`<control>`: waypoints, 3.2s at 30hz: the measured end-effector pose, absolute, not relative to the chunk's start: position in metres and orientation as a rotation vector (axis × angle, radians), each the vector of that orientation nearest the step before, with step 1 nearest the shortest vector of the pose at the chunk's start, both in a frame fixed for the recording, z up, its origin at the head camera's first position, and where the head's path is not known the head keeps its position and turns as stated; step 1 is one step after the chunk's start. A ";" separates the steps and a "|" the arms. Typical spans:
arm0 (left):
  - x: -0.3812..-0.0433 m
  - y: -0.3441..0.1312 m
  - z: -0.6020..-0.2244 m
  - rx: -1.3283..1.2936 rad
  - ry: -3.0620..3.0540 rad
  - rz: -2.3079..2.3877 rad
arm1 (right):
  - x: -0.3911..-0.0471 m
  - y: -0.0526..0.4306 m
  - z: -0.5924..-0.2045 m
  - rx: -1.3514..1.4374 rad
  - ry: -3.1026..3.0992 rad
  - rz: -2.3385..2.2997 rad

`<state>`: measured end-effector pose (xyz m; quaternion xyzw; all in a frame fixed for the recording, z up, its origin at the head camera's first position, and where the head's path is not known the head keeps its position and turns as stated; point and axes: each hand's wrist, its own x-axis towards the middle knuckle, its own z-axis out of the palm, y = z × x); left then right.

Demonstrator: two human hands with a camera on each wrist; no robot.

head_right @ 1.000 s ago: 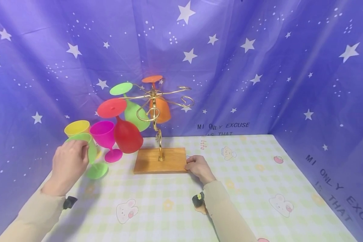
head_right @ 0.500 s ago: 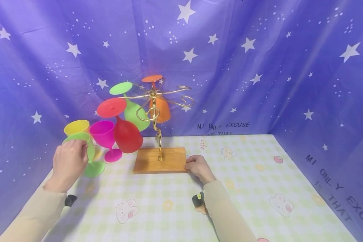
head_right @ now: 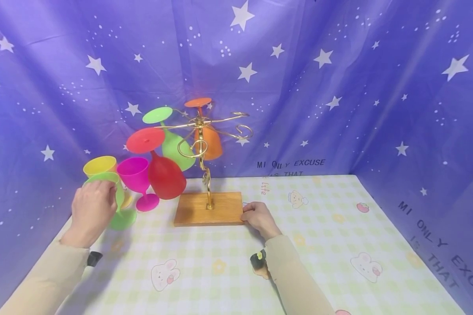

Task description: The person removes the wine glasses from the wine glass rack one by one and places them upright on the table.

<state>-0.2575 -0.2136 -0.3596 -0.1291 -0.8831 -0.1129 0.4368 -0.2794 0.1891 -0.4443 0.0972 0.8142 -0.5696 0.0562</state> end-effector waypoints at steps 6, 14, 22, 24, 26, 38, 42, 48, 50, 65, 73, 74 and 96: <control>-0.258 -0.211 -0.360 -0.324 -2.190 -0.274 | -0.279 0.189 -0.445 0.299 2.459 -1.734; -0.257 -0.209 -0.358 -0.311 -2.205 -0.270 | -0.279 0.189 -0.445 0.295 2.454 -1.739; -0.256 -0.208 -0.355 -0.308 -2.206 -0.276 | -0.279 0.189 -0.445 0.294 2.456 -1.735; -0.256 -0.208 -0.355 -0.307 -2.209 -0.274 | -0.279 0.189 -0.445 0.293 2.461 -1.729; -0.256 -0.208 -0.355 -0.307 -2.214 -0.273 | -0.279 0.189 -0.445 0.295 2.468 -1.724; -0.255 -0.206 -0.355 -0.308 -2.219 -0.274 | -0.279 0.190 -0.445 0.289 2.484 -1.715; -0.255 -0.205 -0.354 -0.305 -2.223 -0.279 | -0.280 0.190 -0.445 0.286 2.500 -1.699; -0.252 -0.203 -0.352 -0.300 -2.240 -0.297 | -0.280 0.190 -0.445 0.294 2.516 -1.685; -0.252 -0.202 -0.351 -0.304 -2.240 -0.302 | -0.280 0.190 -0.446 0.297 2.518 -1.680; -0.243 -0.183 -0.338 -0.450 -2.057 -0.452 | -0.279 0.190 -0.444 0.290 2.528 -1.671; -0.235 -0.164 -0.319 -0.547 -1.833 -0.581 | -0.279 0.190 -0.444 0.295 2.511 -1.676; -0.234 -0.162 -0.317 -0.558 -1.816 -0.584 | -0.279 0.190 -0.444 0.296 2.512 -1.674; -0.241 -0.131 -0.277 -0.701 -1.573 -0.590 | -0.279 0.190 -0.445 0.277 2.480 -1.727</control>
